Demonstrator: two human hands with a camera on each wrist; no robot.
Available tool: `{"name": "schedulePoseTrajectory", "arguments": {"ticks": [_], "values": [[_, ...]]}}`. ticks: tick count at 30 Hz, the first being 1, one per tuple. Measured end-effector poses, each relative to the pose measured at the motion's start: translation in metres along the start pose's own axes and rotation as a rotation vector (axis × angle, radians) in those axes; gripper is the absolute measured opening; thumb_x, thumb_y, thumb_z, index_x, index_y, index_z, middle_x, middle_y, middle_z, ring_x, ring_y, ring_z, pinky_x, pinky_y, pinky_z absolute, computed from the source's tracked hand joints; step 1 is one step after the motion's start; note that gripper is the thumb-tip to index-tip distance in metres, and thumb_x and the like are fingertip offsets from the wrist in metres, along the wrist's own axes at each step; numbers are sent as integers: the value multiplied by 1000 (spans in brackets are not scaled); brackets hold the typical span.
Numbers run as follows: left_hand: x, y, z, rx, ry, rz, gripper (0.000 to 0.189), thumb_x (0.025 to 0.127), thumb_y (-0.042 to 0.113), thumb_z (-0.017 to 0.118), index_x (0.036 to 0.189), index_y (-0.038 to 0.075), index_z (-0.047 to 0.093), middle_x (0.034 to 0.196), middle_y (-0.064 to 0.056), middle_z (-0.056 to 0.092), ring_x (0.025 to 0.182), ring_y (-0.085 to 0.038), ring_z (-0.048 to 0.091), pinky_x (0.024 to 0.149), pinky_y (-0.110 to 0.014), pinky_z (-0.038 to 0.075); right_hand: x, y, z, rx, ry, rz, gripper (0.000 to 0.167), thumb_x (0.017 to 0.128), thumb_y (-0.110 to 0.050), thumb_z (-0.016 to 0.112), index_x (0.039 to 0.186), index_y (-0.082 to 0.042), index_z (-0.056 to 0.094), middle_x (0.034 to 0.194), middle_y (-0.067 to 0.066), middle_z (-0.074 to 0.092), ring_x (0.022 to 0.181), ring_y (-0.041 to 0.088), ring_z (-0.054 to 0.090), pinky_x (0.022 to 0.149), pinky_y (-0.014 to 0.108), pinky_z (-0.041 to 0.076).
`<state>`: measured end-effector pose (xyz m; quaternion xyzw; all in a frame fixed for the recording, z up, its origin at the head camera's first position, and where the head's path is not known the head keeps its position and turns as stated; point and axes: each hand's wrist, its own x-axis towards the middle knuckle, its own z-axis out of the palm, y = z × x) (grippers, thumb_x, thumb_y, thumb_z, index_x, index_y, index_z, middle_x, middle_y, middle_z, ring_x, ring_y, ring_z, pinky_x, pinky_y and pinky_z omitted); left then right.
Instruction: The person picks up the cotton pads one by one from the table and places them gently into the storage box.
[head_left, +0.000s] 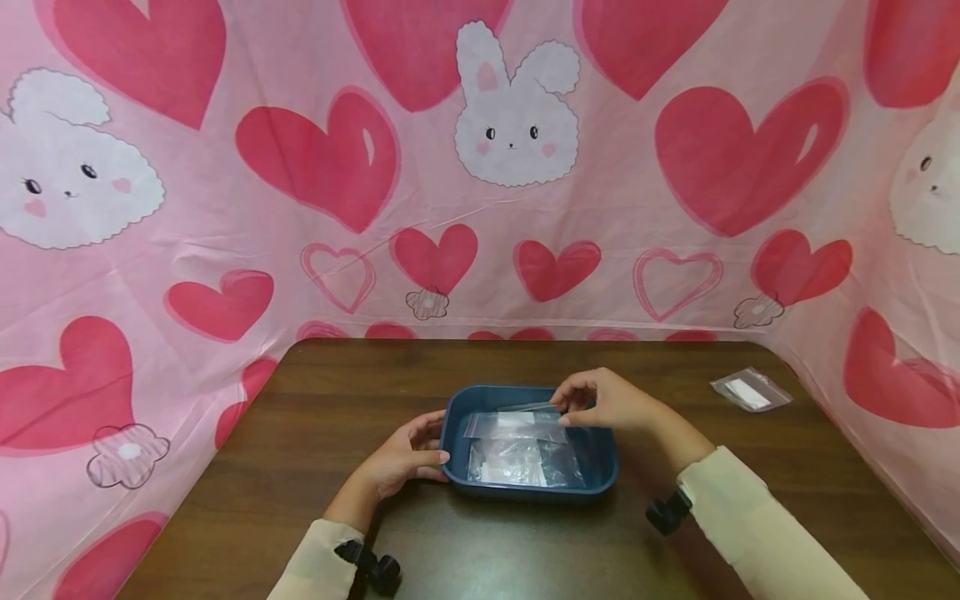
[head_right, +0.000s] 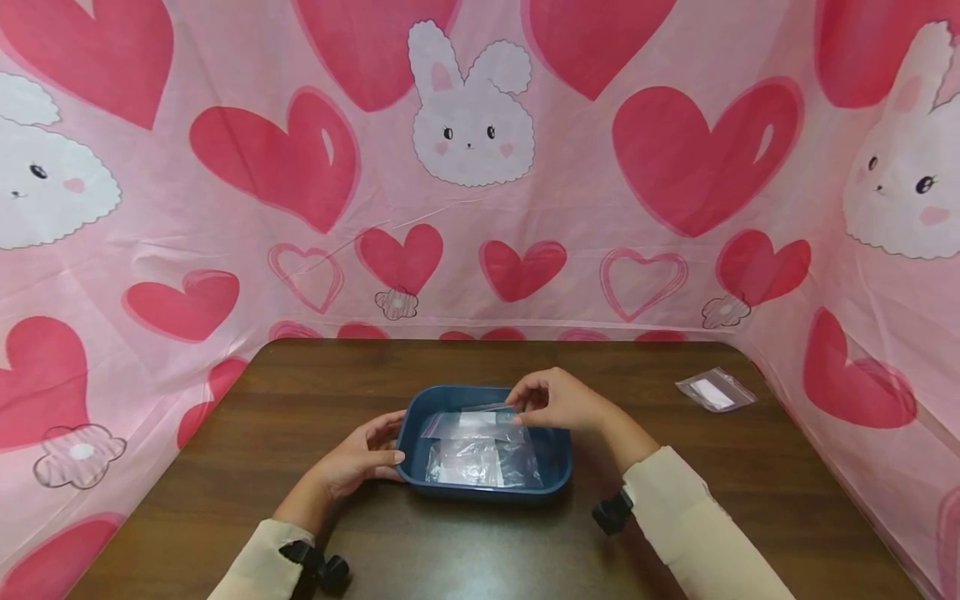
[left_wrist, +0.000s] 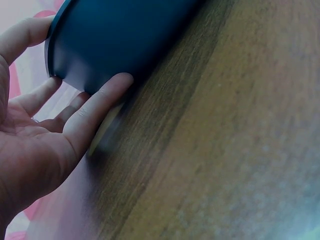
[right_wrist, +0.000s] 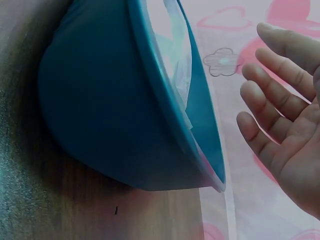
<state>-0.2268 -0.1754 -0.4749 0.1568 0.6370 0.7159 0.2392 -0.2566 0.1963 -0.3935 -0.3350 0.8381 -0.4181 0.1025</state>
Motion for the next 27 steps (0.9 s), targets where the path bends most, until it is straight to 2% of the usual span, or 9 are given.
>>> {"name": "schedulePoseTrajectory", "arguments": {"ticks": [9, 17, 23, 27], "values": [[0, 0, 0, 3, -4, 4, 73, 89, 4, 68, 150, 1, 27, 147, -29, 33, 117, -37, 54, 85, -50, 55, -17, 2, 5, -70, 162, -11, 28, 83, -24, 79, 108, -16, 70, 103, 11, 68, 87, 19, 61, 81, 41, 56], [2, -3, -1, 3, -3, 3, 70, 90, 1, 65, 150, 1, 28, 147, -29, 33, 117, -37, 54, 84, -50, 55, -26, 9, 16, -91, 295, -71, 24, 82, -21, 80, 103, -19, 71, 99, 1, 67, 84, 15, 61, 72, 35, 56], [1, -2, 0, 4, 6, 3, 70, 90, 1, 65, 150, 1, 28, 147, -29, 34, 117, -37, 54, 84, -50, 55, -31, 11, 20, -57, 381, -41, 25, 81, -19, 81, 104, -18, 71, 100, 2, 67, 84, 17, 61, 72, 37, 56], [1, -2, 0, 4, 8, 1, 69, 91, 0, 63, 150, 1, 28, 147, -29, 33, 116, -36, 54, 85, -50, 55, -35, 10, 21, -49, 422, -20, 23, 82, -18, 79, 104, -16, 71, 97, -2, 66, 82, 18, 61, 70, 33, 56]]}}
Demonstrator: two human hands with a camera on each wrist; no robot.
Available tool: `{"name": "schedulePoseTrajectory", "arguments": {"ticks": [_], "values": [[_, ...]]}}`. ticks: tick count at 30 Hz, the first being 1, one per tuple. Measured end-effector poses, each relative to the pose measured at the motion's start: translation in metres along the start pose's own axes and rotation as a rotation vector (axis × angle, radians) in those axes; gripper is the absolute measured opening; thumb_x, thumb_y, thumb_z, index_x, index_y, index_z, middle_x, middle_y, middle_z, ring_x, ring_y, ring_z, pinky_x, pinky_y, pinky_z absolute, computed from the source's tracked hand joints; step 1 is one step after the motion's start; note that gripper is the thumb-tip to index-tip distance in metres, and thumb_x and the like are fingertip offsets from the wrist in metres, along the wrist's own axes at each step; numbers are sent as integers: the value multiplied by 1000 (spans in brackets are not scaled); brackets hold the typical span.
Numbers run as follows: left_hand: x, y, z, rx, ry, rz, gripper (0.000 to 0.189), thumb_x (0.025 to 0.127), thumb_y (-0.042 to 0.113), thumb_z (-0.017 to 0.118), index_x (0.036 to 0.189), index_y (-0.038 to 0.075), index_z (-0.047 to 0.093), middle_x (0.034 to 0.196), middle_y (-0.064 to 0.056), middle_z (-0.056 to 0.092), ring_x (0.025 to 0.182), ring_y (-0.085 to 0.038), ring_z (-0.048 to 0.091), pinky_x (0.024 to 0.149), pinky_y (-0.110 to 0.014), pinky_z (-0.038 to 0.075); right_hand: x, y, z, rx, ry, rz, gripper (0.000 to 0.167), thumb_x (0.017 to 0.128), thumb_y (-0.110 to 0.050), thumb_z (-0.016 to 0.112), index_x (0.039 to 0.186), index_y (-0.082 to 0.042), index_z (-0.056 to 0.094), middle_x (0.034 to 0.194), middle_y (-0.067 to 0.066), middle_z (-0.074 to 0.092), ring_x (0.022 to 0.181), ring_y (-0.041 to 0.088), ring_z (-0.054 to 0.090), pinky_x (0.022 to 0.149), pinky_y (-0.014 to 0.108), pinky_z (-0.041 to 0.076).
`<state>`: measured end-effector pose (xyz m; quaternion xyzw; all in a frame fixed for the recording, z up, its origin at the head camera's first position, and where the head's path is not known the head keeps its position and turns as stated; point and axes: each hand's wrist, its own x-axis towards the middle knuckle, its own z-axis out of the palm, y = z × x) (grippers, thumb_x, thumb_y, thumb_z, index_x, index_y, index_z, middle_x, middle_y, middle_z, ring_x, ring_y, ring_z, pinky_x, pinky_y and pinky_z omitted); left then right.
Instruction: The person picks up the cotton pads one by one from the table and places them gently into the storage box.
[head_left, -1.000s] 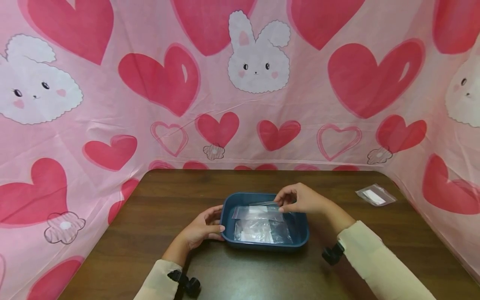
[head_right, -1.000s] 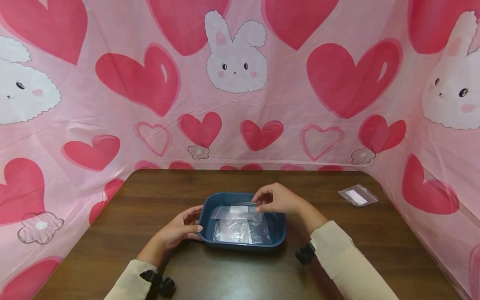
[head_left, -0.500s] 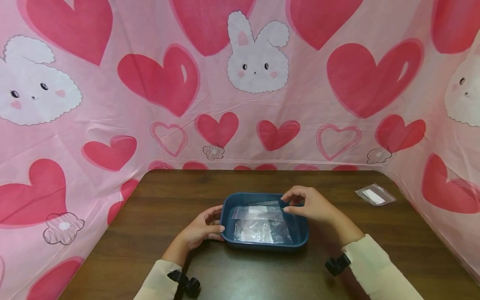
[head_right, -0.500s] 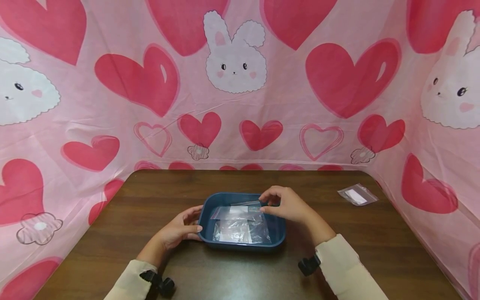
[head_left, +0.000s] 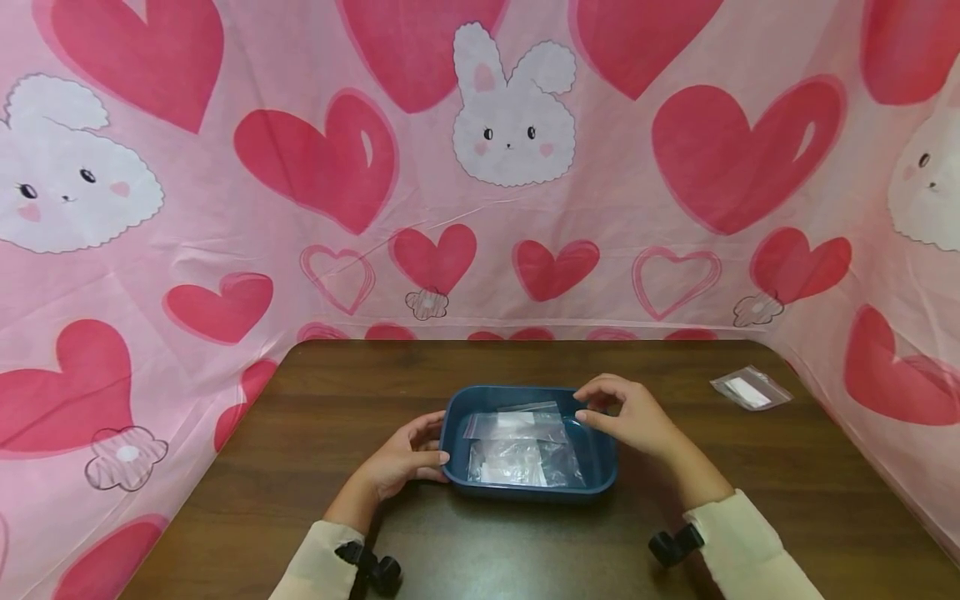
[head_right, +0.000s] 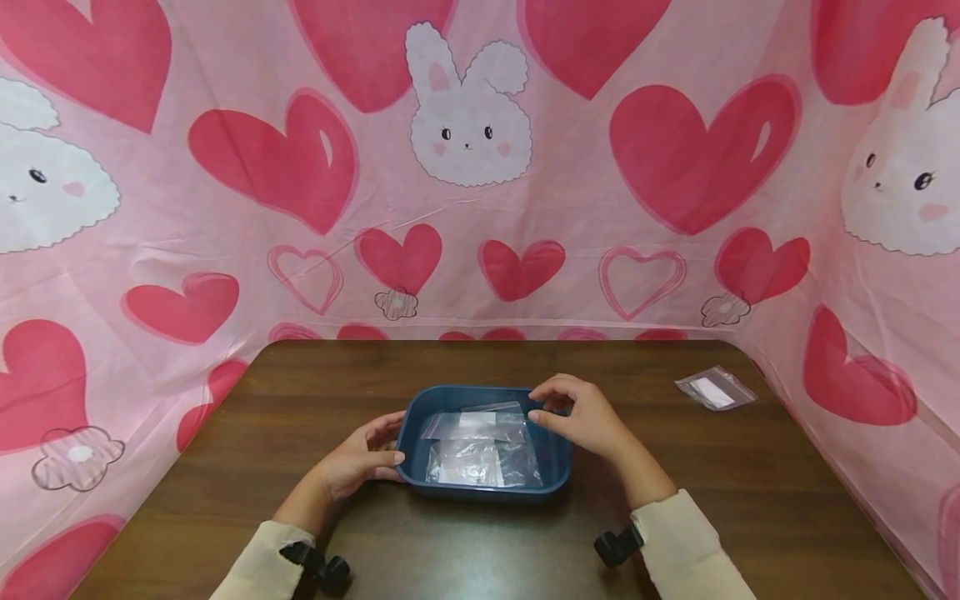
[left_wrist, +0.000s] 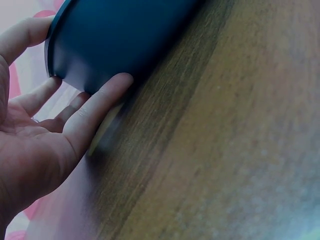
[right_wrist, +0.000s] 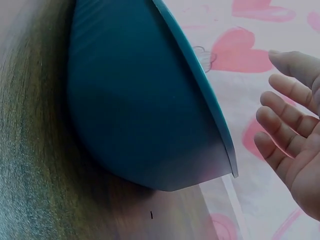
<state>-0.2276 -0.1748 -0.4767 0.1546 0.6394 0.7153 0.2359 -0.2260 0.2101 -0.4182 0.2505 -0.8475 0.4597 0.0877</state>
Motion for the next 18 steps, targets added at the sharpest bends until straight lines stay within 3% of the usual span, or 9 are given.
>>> {"name": "schedulePoseTrajectory", "arguments": {"ticks": [9, 14, 18], "values": [[0, -1, -1, -4, -6, 9, 68, 91, 0, 62, 150, 1, 28, 147, -29, 33, 117, -36, 54, 84, -50, 55, -6, 2, -4, -5, 107, 2, 23, 84, -16, 78, 104, -11, 71, 95, 9, 68, 80, 19, 59, 69, 27, 53], [-1, -1, 0, -3, -9, 9, 68, 92, 1, 62, 150, 1, 27, 148, -29, 33, 117, -36, 54, 85, -48, 55, -8, 7, -7, 21, 164, 2, 22, 84, -12, 77, 104, -6, 71, 92, 3, 67, 78, 17, 60, 67, 25, 53], [0, -1, 0, 2, -10, 10, 68, 92, 1, 62, 150, 1, 27, 148, -29, 32, 119, -37, 53, 85, -49, 55, -11, 5, -11, 62, 208, -1, 20, 83, -7, 77, 102, -4, 71, 93, 9, 68, 77, 16, 61, 65, 24, 54]]}}
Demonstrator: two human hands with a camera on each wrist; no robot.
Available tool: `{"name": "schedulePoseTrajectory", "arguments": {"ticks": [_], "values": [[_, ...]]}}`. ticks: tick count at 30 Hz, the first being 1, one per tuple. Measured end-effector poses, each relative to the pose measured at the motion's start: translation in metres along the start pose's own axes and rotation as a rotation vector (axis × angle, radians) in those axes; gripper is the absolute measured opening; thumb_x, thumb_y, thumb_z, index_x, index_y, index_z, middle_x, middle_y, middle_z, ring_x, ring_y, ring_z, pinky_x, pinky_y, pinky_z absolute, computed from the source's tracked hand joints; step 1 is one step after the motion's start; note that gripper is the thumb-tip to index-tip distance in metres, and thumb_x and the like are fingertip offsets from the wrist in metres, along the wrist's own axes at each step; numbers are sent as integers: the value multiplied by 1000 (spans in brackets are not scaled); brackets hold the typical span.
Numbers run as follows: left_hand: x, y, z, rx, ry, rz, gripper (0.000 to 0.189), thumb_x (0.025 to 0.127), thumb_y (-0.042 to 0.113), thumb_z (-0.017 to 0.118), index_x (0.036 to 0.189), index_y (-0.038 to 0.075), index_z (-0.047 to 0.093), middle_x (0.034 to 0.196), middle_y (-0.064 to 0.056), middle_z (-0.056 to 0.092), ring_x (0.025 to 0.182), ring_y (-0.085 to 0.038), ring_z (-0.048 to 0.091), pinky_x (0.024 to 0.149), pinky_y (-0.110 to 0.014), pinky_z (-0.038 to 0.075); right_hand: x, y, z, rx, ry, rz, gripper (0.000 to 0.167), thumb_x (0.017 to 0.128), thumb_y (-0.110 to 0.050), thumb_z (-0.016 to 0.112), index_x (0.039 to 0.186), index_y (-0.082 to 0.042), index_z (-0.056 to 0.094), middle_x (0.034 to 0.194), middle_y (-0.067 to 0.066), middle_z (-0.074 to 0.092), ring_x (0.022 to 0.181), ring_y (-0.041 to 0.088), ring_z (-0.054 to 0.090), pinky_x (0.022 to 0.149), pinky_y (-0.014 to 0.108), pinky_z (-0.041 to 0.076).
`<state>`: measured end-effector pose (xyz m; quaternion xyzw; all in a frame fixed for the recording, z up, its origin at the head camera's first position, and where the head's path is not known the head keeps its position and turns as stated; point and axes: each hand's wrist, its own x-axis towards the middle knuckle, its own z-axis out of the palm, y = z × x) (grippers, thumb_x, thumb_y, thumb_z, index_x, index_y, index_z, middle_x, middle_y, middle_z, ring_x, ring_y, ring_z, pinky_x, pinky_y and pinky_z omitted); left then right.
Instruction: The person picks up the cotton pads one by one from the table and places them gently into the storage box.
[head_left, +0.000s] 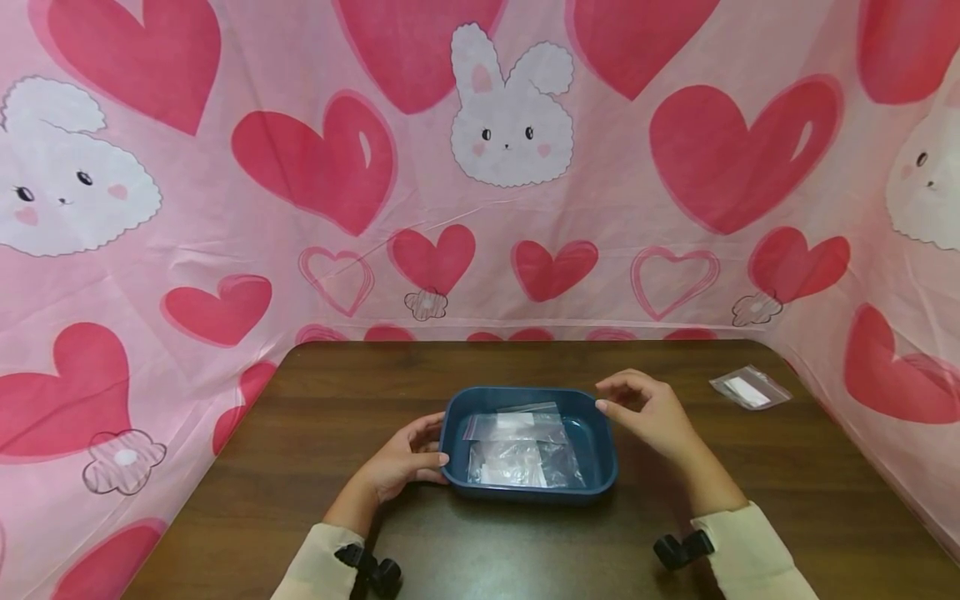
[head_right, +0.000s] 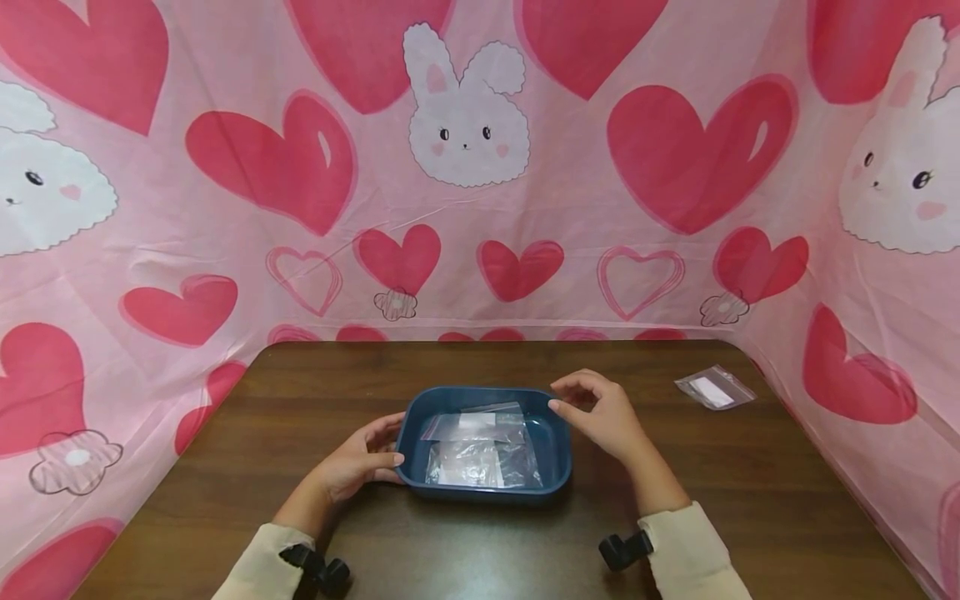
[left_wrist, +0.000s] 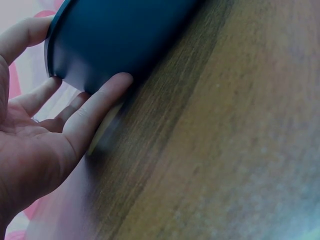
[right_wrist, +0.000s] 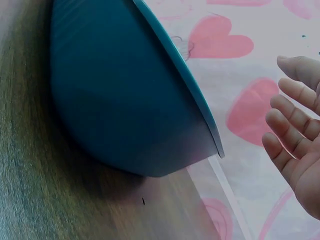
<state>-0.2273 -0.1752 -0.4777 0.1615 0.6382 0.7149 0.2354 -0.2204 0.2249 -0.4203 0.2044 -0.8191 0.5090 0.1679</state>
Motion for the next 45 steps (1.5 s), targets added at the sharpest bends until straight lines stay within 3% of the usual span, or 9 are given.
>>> {"name": "schedulePoseTrajectory", "arguments": {"ticks": [6, 20, 30, 45], "values": [[0, 0, 0, -1, 1, -1, 69, 92, 1, 63, 150, 1, 27, 148, -29, 33, 119, -38, 53, 85, -49, 55, -5, -32, -7, -19, 18, 18, 20, 83, 1, 74, 102, 2, 69, 95, 20, 67, 78, 15, 62, 66, 24, 54], [0, 0, 0, -5, 3, -3, 70, 91, 3, 65, 150, 1, 27, 148, -29, 33, 119, -38, 53, 85, -48, 55, -12, -21, -18, -54, 89, -2, 32, 77, 5, 78, 106, 2, 67, 99, 2, 63, 81, 27, 62, 71, 26, 53], [-1, 0, -1, -8, 4, 0, 70, 91, 3, 65, 150, 1, 27, 148, -29, 33, 118, -37, 53, 85, -48, 55, -16, -16, -27, -108, 103, 11, 37, 76, 4, 79, 110, 2, 66, 96, 1, 63, 81, 9, 60, 72, 23, 52], [-1, 0, 1, -6, 5, 2, 70, 91, 4, 66, 150, 1, 28, 147, -29, 34, 118, -38, 54, 85, -50, 55, -27, -5, -42, -138, 150, 22, 37, 79, 5, 76, 113, 5, 64, 96, -6, 62, 81, 11, 61, 71, 20, 51]]}}
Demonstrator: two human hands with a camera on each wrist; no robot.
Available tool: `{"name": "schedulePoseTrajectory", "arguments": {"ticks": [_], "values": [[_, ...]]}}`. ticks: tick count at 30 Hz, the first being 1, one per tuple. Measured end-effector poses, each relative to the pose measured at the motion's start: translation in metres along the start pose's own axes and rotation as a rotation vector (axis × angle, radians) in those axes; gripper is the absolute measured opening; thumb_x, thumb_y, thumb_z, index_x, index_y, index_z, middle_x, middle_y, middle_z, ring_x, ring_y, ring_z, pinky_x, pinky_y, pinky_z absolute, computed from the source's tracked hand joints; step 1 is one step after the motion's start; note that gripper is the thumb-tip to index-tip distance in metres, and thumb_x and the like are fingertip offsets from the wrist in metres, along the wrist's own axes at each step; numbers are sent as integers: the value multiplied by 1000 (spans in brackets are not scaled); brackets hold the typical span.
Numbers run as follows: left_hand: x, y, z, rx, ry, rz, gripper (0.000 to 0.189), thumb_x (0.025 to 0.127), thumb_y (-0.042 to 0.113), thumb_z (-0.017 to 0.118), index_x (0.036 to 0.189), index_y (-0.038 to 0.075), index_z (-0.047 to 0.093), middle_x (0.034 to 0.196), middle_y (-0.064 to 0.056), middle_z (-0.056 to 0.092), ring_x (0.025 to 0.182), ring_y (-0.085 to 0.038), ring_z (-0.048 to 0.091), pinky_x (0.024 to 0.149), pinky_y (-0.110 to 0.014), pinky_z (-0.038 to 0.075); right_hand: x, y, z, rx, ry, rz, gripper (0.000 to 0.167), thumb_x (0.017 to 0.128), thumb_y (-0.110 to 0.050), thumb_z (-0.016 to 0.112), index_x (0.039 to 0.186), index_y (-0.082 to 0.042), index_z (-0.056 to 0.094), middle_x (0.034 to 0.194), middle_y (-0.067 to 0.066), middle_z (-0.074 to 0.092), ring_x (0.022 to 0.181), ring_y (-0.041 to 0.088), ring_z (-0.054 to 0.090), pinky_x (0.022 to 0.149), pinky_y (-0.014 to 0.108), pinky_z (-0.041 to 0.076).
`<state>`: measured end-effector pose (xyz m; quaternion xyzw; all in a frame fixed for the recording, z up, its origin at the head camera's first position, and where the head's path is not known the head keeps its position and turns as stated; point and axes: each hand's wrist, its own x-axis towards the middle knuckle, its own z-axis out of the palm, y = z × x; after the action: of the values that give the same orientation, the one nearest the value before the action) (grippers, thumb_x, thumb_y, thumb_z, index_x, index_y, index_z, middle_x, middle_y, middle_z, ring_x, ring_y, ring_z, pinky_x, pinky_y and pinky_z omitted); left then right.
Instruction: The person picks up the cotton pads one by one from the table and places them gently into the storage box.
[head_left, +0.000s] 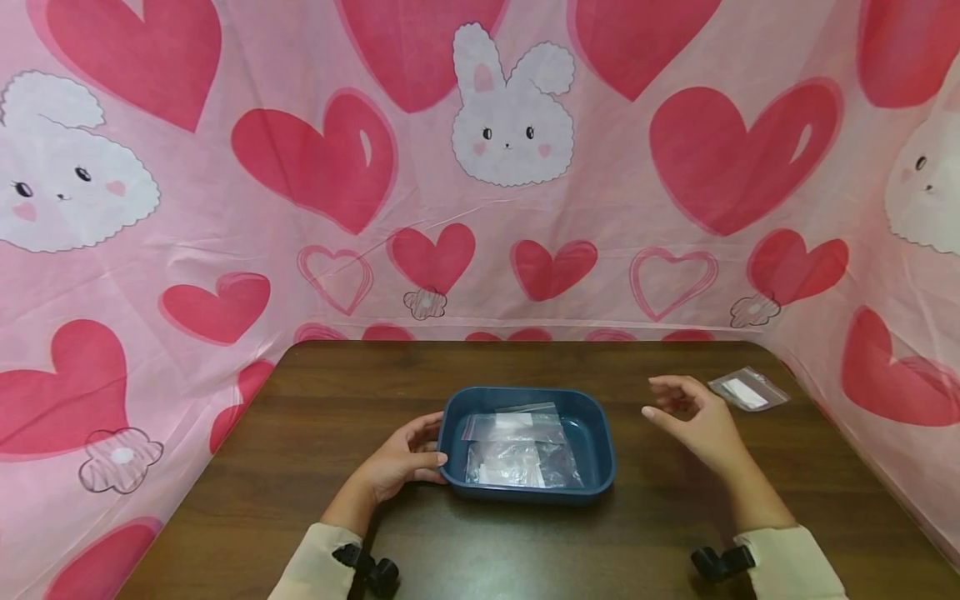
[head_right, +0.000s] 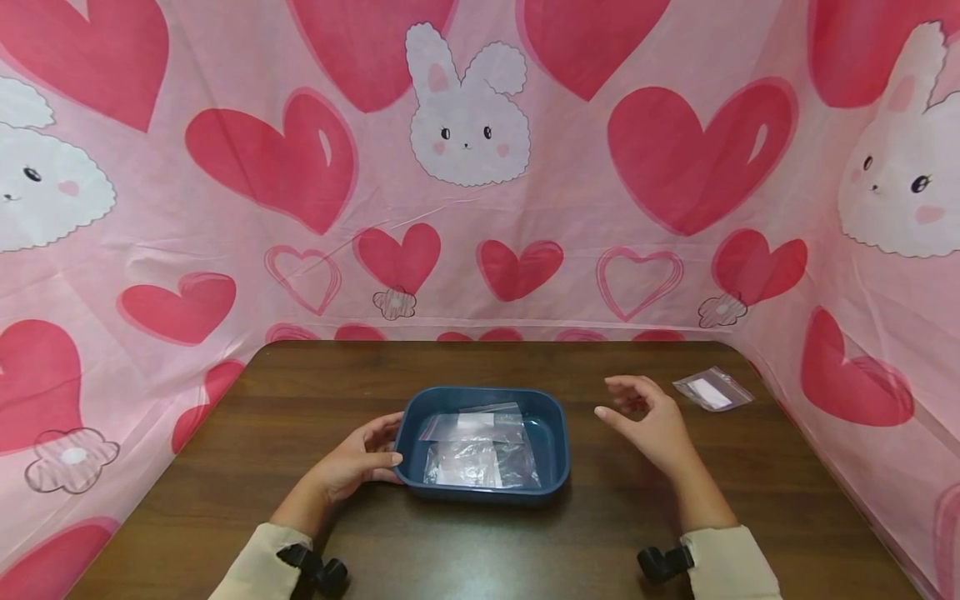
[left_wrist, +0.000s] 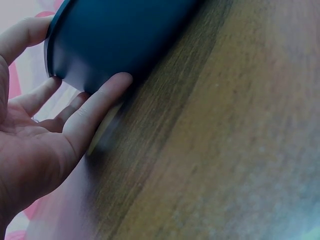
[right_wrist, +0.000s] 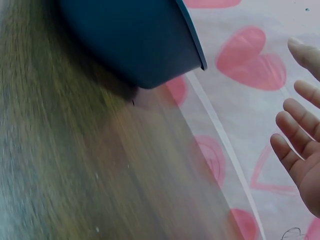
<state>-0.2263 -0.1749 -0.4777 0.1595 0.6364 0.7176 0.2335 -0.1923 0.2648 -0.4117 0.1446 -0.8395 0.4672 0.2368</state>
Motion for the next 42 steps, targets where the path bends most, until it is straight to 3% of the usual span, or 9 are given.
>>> {"name": "schedulePoseTrajectory", "arguments": {"ticks": [5, 27, 33, 42], "values": [[0, 0, 0, 4, 4, -8, 70, 91, 3, 65, 150, 2, 28, 147, -28, 35, 118, -38, 53, 85, -49, 55, -2, 5, -5, 5, 36, 9, 37, 78, 7, 76, 113, 7, 63, 93, -5, 62, 80, 19, 62, 70, 19, 50], [2, -1, 0, 3, 16, -12, 69, 91, -1, 62, 150, 1, 28, 148, -29, 33, 117, -37, 54, 84, -51, 55, -2, 21, -22, -29, 103, 19, 36, 77, 7, 76, 109, 11, 62, 91, -13, 59, 78, 6, 58, 69, 13, 48], [2, 0, 1, 3, 10, -12, 71, 90, 0, 64, 150, 1, 27, 148, -29, 33, 117, -38, 54, 84, -51, 55, -3, 20, -26, -39, 175, 30, 35, 76, 8, 76, 107, 13, 62, 88, -18, 58, 77, 2, 58, 69, 11, 48], [3, -2, -1, 1, 7, -5, 71, 90, 2, 66, 150, 1, 28, 147, -29, 34, 117, -37, 54, 83, -51, 55, -2, 69, -34, -32, 242, 124, 37, 80, 1, 78, 113, 7, 64, 90, -20, 61, 81, 1, 58, 70, 8, 45]]}}
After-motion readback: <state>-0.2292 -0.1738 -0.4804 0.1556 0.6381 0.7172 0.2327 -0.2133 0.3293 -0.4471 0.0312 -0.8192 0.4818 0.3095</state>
